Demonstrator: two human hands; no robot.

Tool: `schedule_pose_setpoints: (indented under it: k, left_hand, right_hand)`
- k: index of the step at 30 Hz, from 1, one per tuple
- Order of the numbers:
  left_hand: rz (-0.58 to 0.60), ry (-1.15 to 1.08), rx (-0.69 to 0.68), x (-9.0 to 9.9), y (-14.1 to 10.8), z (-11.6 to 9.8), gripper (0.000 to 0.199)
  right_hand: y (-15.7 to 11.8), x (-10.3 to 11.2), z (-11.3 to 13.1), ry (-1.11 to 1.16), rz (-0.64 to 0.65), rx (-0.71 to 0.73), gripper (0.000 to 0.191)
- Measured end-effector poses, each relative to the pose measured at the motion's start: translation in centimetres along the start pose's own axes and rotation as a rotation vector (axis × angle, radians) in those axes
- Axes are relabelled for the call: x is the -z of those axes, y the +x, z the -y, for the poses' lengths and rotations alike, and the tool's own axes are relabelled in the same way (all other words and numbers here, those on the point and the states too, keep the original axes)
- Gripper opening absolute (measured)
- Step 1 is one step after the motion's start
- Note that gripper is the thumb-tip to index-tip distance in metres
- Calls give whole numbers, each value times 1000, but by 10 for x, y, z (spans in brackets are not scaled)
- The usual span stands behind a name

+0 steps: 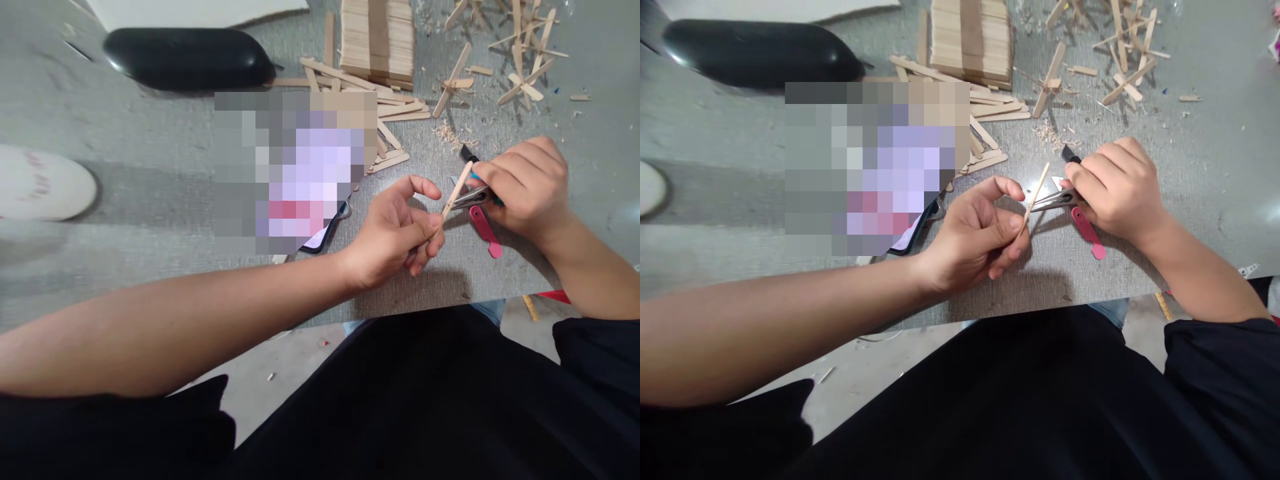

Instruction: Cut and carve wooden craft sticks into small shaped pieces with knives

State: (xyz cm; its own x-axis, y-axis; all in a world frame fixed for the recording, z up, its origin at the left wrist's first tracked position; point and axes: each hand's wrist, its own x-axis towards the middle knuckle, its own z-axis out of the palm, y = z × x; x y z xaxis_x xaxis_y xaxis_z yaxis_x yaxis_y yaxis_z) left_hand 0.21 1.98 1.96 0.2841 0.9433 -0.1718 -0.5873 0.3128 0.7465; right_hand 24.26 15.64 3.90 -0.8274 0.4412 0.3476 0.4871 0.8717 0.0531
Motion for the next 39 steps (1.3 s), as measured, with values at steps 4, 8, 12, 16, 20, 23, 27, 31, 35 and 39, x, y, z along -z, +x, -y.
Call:
schedule_pose_setpoints:
  k: [4, 8, 12, 16, 20, 23, 27, 31, 35, 39]
  left_hand:
    - [17, 4, -1, -2, 0, -2, 57]
    - [4, 14, 6, -3, -1, -3, 55]
    - [-15, 16, -12, -2, -1, -1, 49]
    - [-63, 42, -68, -3, 0, 2, 48]
    - [-132, 113, -166, -10, -3, -1, 55]
    - [-186, 167, -228, -15, -7, -3, 53]
    - [-231, 192, -262, -18, -9, -2, 52]
    - [-268, 212, -302, -18, -9, 1, 46]
    - [-255, 249, -420, -17, -11, 5, 38]
    - [-263, 272, -394, -18, -13, 7, 35]
  right_hand:
    - [-2, 0, -5, -33, -85, 73, 33]
    - [-1, 2, -7, -97, -78, 120, 38]
    - [2, 7, -6, -57, 100, 15, 46]
    - [3, 9, -2, -17, 111, -39, 46]
    - [0, 8, 5, -8, 46, -52, 42]
    - [0, 10, 6, -5, 79, -52, 39]
    - [1, 12, 4, -9, 145, -44, 33]
    - [5, 16, 5, 11, 186, -37, 22]
    - [9, 20, 9, 34, 260, -117, 21]
    - [12, 22, 11, -14, 334, -172, 21]
